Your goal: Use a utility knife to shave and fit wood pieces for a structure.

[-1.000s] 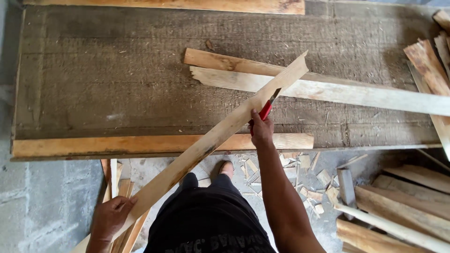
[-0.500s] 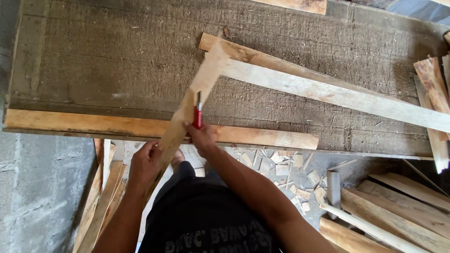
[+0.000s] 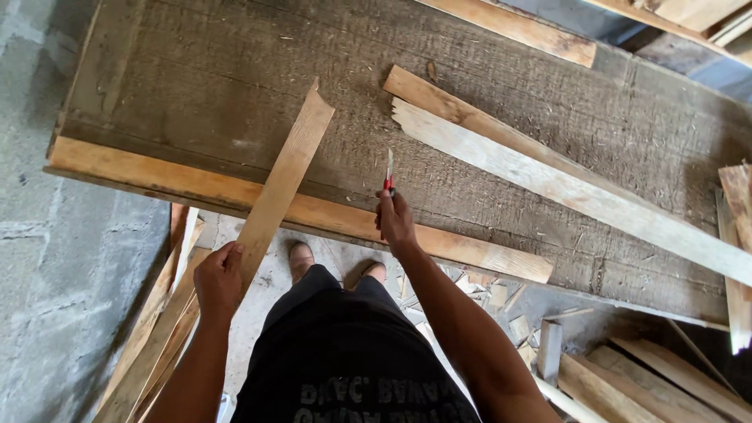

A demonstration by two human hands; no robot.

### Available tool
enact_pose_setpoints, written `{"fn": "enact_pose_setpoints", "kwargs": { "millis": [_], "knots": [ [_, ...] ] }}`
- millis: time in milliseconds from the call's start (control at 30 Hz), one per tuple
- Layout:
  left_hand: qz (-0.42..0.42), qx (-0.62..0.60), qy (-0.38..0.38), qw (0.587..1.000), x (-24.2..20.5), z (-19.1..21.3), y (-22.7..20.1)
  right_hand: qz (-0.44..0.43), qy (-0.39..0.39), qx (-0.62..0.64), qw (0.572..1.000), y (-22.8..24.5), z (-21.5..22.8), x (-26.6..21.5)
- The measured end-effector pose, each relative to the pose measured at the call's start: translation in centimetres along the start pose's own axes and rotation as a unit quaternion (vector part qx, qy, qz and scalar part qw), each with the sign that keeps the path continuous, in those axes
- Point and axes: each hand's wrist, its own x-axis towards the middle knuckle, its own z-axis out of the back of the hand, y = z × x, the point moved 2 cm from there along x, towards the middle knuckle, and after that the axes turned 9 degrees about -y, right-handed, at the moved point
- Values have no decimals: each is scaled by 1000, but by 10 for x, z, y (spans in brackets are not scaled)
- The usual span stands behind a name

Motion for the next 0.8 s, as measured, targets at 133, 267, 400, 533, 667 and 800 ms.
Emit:
{"fn": "enact_pose_setpoints", "kwargs": {
  "millis": [133, 267, 400, 533, 667, 800],
  "knots": [
    [21, -6, -9, 1000, 3, 9, -13, 6, 24, -59, 998, 26, -7, -5],
    [-11, -23, 6, 1000, 5, -1, -19, 113, 28, -186, 976, 56, -19, -14],
    [-41, -62, 12, 997, 4, -15, -37, 262, 51, -142, 953, 40, -26, 7],
    [-58, -64, 11, 996, 19, -27, -70, 242, 7, -111, 964, 29, -26, 28],
    [-101, -91, 26, 990, 38, -34, -114, 178, -121, -136, 967, 33, 5, 30],
    [-83, -95, 77, 989, 49, -38, -157, 175, -181, -252, 934, 18, 84, 55]
  ]
}}
